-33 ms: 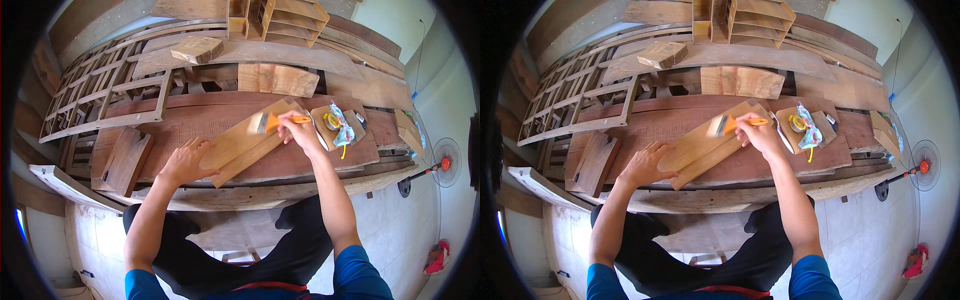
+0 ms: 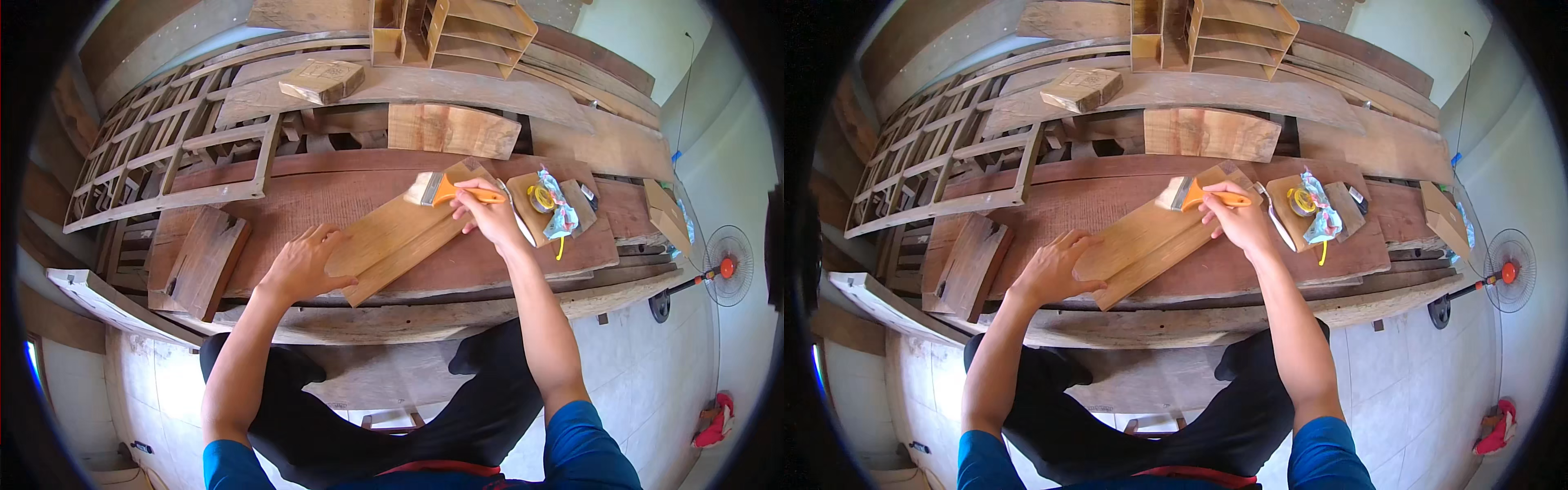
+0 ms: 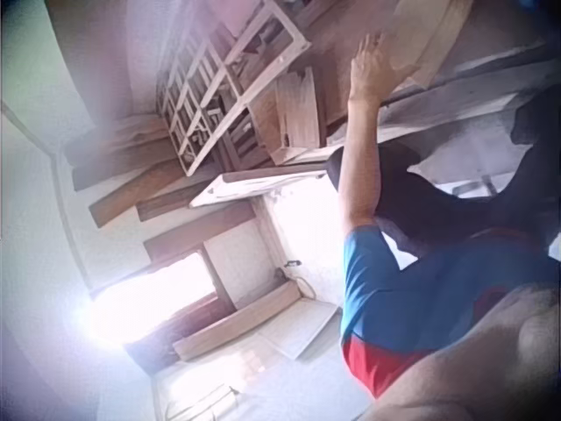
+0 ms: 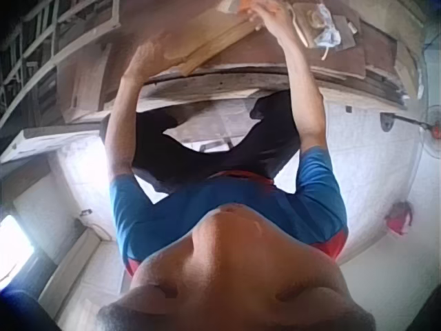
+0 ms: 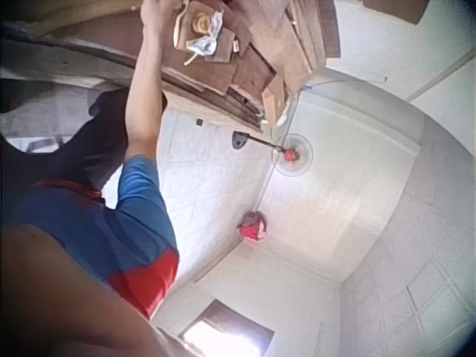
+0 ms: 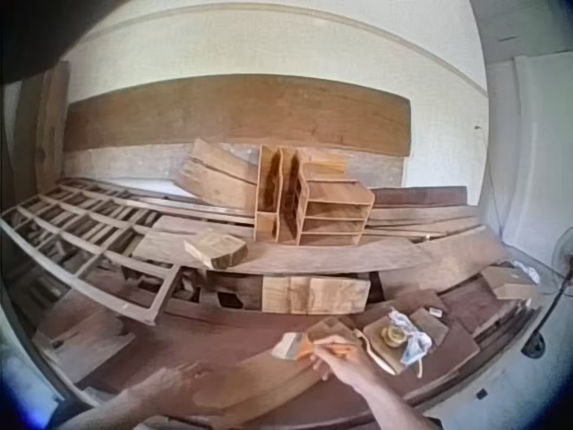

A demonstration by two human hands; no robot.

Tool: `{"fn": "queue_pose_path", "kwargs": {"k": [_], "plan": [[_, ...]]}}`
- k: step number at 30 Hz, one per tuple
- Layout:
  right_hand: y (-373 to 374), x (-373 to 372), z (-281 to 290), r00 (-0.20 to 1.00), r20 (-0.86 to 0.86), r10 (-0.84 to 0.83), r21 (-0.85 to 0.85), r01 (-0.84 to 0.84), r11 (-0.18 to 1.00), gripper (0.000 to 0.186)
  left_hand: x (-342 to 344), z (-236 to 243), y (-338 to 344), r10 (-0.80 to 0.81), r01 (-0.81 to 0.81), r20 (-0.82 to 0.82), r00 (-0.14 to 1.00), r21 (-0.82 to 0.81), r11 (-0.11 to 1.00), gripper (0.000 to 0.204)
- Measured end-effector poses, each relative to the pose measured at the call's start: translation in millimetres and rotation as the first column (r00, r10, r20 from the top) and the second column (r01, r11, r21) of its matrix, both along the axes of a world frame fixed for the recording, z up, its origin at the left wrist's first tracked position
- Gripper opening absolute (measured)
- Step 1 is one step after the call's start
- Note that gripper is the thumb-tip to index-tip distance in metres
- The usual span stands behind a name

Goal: Apply clear finish or varnish to a piece of wood using a paintbrush.

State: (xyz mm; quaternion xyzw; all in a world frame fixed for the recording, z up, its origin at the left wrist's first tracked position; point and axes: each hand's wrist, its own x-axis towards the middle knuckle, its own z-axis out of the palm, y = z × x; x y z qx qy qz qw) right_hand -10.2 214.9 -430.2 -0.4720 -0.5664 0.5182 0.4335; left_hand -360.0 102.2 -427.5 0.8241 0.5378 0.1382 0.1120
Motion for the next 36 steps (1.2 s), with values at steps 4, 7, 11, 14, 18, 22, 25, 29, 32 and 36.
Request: {"fn": "queue_pose_path", "kwargs": {"k": [4, 7, 11, 14, 18, 22, 25, 29, 32, 36], "plan": [[16, 20, -5, 0.976, 0.067, 0.206, -0.173, -0.192, 0.966, 0.015, 2, 3, 0, 0.023, -0.024, -0.018, 1.0, -0.05, 0.998, 0.078], [16, 22, -5, 0.998, 0.062, 0.031, -0.015, -0.03, 0.999, 0.015, 2, 1, 0, 0.034, -0.035, -0.04, 0.999, -0.047, 0.998, 0.079], [26, 44, -6, 0.993, 0.119, 0.015, -0.029, -0.012, 1.0, 0.015, 3, 0, -1, 0.029, -0.031, -0.05, 0.998, -0.051, 0.998, 0.079], [26, 41, -9, 0.984, 0.105, -0.142, 0.052, 0.137, 0.989, 0.014, 2, -1, -1, 0.027, -0.028, -0.046, 0.999, -0.002, 1.0, 0.078], [35, 61, -1, 0.981, 0.173, -0.085, -0.082, 0.1, 0.992, 0.016, 3, 2, -3, 0.037, -0.039, -0.073, 0.997, -0.028, 0.999, 0.078], [37, 66, -10, 0.941, 0.097, -0.326, 0.123, 0.313, 0.942, 0.022, 5, 1, -2, 0.049, -0.052, -0.067, 0.997, -0.045, 0.998, 0.079], [44, 77, -11, 0.981, 0.067, -0.181, -0.027, 0.183, 0.983, 0.025, 6, 3, 0, 0.06, -0.065, -0.071, 0.996, -0.074, 0.995, 0.079], [48, 72, -16, 0.974, 0.003, -0.227, -0.061, 0.227, 0.972, 0.028, 6, 3, -2, 0.076, -0.082, -0.08, 0.994, -0.071, 0.994, 0.078], [43, 73, -11, 0.978, 0.012, -0.207, -0.048, 0.207, 0.977, 0.023, 6, 0, -3, 0.079, -0.083, -0.087, 0.993, -0.05, 0.995, 0.077], [48, 90, -10, 0.955, 0.052, -0.291, 0.005, 0.292, 0.957, 0.017, 8, 2, -2, 0.08, -0.086, -0.079, 0.994, -0.07, 0.994, 0.077]]}}
